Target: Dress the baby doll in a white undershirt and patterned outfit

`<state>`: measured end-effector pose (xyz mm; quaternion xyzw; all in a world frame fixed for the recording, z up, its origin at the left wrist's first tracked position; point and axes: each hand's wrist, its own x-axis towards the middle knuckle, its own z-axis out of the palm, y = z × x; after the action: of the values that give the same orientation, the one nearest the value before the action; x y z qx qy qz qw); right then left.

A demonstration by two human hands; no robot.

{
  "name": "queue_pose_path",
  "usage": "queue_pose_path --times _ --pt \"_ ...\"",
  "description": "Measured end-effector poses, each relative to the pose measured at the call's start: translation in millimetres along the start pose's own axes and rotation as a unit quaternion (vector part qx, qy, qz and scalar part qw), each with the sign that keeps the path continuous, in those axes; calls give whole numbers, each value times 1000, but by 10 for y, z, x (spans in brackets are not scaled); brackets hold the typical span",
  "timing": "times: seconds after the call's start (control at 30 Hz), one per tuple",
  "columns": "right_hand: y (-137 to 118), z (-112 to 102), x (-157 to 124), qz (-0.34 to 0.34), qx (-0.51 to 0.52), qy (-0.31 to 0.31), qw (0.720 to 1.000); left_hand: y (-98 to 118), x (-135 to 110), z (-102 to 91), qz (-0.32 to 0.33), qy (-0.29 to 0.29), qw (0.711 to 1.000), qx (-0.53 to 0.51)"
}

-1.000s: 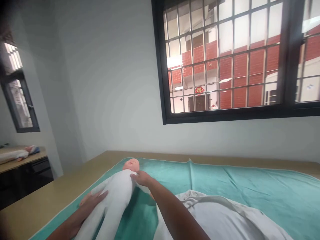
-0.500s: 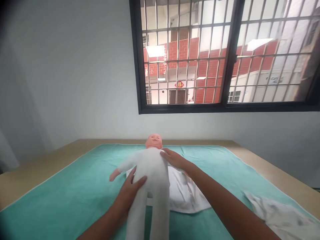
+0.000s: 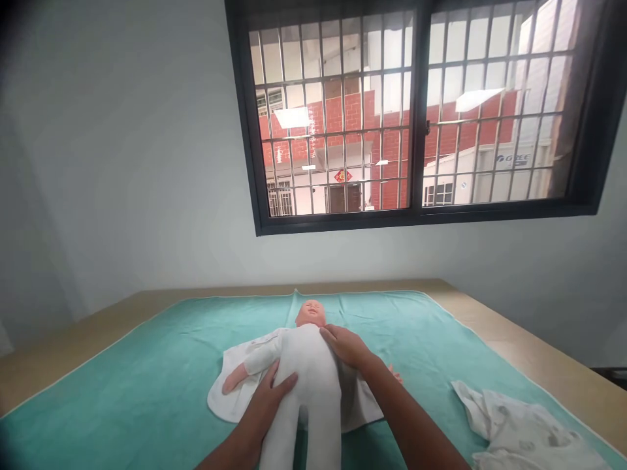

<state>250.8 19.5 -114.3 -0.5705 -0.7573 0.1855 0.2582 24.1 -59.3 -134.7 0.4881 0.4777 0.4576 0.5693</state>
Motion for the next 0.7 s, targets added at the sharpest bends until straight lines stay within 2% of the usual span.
queue_pose_path --times 0.1,0.17,0.23,0.27,0.33,0.37,0.43,0.53,0.63,0.7 --pt "59 22 -9 4 -9 2 1000 -39 32 -37 4 -4 999 38" --pt "72 10 -17 8 -21 5 1000 -26 112 -188 -6 -12 996 87" --pt "14 3 -6 12 -58 49 997 4 270 -480 8 11 984 178" --pt "-54 11 12 8 -83 84 993 17 377 -668 46 49 969 239" --pt "-272 69 82 -26 -125 135 983 23 618 -1063 155 133 913 353" --pt "-413 126 136 -58 -138 131 980 10 737 -1244 169 146 892 393" --pt "-722 301 275 -141 -155 57 976 -51 939 -1519 159 136 881 424" --pt "-1117 674 529 -235 -239 -79 939 -186 1099 -1684 143 121 894 407" --pt "-1334 1003 744 -251 -326 -157 898 -278 1122 -1686 146 118 914 359" --pt "-1398 1100 822 -243 -342 -172 891 -291 1105 -1680 152 121 932 306"
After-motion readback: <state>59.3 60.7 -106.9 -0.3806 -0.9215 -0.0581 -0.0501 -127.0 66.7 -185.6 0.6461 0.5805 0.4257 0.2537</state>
